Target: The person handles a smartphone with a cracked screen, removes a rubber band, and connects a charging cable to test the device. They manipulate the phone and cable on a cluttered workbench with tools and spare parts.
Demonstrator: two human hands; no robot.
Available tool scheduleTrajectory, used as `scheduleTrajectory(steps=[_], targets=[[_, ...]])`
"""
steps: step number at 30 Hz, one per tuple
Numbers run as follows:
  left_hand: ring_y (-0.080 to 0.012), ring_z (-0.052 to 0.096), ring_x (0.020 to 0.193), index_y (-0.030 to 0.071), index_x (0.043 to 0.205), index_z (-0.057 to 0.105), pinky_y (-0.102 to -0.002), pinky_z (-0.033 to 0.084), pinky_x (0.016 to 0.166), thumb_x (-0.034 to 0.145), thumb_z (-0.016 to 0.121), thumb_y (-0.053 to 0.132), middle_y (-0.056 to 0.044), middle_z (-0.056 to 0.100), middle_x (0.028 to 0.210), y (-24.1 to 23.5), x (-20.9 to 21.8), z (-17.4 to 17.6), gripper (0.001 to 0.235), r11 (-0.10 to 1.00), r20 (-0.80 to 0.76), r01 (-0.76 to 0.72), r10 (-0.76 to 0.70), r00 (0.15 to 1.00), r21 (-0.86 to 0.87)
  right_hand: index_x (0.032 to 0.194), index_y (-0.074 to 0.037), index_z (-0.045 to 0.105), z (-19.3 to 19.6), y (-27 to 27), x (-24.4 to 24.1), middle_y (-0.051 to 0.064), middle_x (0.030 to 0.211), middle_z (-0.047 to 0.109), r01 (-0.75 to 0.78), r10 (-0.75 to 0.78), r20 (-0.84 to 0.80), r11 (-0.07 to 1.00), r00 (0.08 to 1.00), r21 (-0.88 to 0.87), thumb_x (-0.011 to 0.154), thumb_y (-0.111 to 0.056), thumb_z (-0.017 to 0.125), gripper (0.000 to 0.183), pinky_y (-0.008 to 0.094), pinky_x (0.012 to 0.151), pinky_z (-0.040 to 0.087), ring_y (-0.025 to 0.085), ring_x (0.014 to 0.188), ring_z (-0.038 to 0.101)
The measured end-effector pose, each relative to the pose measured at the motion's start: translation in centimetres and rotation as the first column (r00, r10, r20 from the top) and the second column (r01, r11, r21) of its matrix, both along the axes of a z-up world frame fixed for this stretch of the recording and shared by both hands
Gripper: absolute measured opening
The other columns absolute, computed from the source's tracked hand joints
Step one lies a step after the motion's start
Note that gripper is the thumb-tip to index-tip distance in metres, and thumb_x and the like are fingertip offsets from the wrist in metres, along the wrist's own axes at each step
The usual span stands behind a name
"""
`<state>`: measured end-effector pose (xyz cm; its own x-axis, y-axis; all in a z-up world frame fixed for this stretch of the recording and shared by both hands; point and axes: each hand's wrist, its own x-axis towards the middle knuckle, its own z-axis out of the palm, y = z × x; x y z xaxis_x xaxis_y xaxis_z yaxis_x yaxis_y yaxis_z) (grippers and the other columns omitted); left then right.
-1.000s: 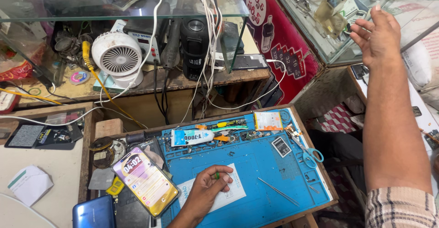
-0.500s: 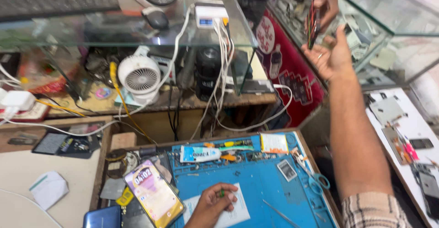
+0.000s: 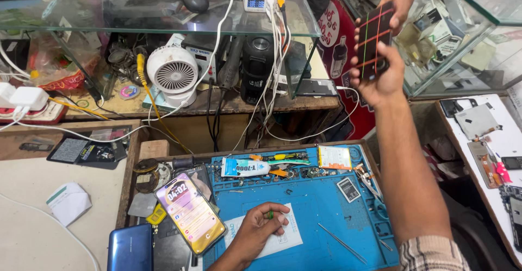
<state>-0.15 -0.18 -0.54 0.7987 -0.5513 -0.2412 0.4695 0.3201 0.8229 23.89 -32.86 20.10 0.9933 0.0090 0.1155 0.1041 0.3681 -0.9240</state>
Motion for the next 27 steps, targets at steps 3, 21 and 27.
scheduleTrajectory(steps=[3,21,27], targets=[[-0.0098,0.062,0.081,0.001,0.118,0.069,-0.024,0.053,0.077,0.093,0.068,0.012,-0.004,0.069,0.093,0.0,0.1,0.0,0.027,1.000,0.020,0.001,-0.001,1.000,-0.027,0.135,-0.001,0.059,-1.3,0.2,-2.9,0.010,0.099,0.064,-0.070,0.068,0.085,0.997,0.994,0.020,0.098,-0.049,0.059,0.061,0.033,0.063,0.046,0.021,0.075,0.059],[-0.0101,0.063,0.082,0.000,0.119,0.070,-0.025,0.055,0.081,0.095,0.069,0.019,-0.006,0.072,0.095,-0.2,-0.2,-0.3,0.030,1.000,-0.005,-0.008,0.008,1.000,0.005,0.165,0.005,0.032,-4.5,3.5,-12.2,0.023,0.117,0.059,-0.367,0.327,0.169,0.856,0.930,0.363,0.106,-0.064,0.043,0.092,0.044,0.080,0.050,0.030,0.096,0.058],[-0.0099,0.063,0.083,0.000,0.119,0.069,-0.025,0.055,0.081,0.096,0.069,0.018,-0.007,0.072,0.095,-0.2,-0.2,-0.1,0.030,1.000,-0.009,-0.007,0.007,1.000,0.005,0.161,0.007,0.032,-5.5,4.3,-12.2,0.020,0.114,0.058,-0.401,0.342,0.215,0.831,0.915,0.386,0.104,-0.062,0.045,0.091,0.043,0.080,0.050,0.030,0.097,0.057]])
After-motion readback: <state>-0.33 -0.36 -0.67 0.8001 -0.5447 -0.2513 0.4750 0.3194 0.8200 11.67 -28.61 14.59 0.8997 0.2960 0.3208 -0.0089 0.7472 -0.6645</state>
